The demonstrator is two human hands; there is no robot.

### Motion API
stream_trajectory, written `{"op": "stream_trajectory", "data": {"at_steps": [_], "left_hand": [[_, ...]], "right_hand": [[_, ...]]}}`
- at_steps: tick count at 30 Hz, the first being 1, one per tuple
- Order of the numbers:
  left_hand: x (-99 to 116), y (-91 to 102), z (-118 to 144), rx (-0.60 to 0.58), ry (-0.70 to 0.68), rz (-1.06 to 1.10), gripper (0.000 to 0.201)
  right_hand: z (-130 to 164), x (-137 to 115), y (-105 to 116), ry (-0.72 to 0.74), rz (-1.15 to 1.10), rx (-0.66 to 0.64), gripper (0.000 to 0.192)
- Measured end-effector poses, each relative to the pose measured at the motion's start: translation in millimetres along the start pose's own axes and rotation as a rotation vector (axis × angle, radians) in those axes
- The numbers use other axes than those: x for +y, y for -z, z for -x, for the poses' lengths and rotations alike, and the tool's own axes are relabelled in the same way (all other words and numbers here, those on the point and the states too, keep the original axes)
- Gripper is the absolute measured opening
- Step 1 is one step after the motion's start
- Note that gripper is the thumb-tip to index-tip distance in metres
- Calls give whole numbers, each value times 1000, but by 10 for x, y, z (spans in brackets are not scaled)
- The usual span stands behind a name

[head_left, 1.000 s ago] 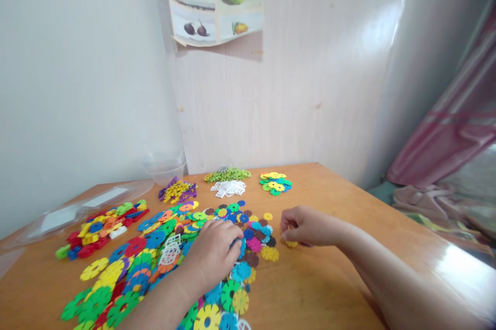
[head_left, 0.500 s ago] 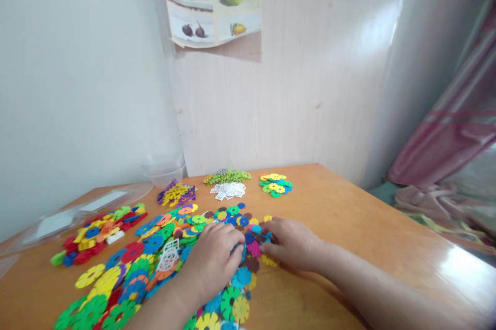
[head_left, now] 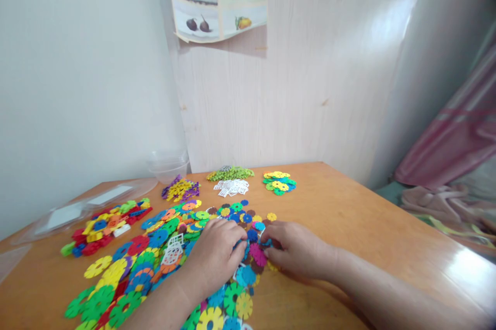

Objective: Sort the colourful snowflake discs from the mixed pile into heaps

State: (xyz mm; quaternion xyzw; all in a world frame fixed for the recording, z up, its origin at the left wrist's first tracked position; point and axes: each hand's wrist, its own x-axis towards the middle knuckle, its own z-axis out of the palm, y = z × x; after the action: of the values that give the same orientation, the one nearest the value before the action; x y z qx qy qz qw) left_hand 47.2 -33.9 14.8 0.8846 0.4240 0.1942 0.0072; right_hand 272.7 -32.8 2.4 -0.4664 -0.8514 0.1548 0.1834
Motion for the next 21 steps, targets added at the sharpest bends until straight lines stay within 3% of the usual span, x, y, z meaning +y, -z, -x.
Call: {"op": "stream_trajectory", "data": {"at_steps": [11,21], "left_hand": [[16,4,-3,-14,3,-10,12],[18,10,-8,-31,1,-1,14]], "right_hand": [[7,-17,-31,9,-124,0,9],[10,-20,-26,87,-146,51,16]]}}
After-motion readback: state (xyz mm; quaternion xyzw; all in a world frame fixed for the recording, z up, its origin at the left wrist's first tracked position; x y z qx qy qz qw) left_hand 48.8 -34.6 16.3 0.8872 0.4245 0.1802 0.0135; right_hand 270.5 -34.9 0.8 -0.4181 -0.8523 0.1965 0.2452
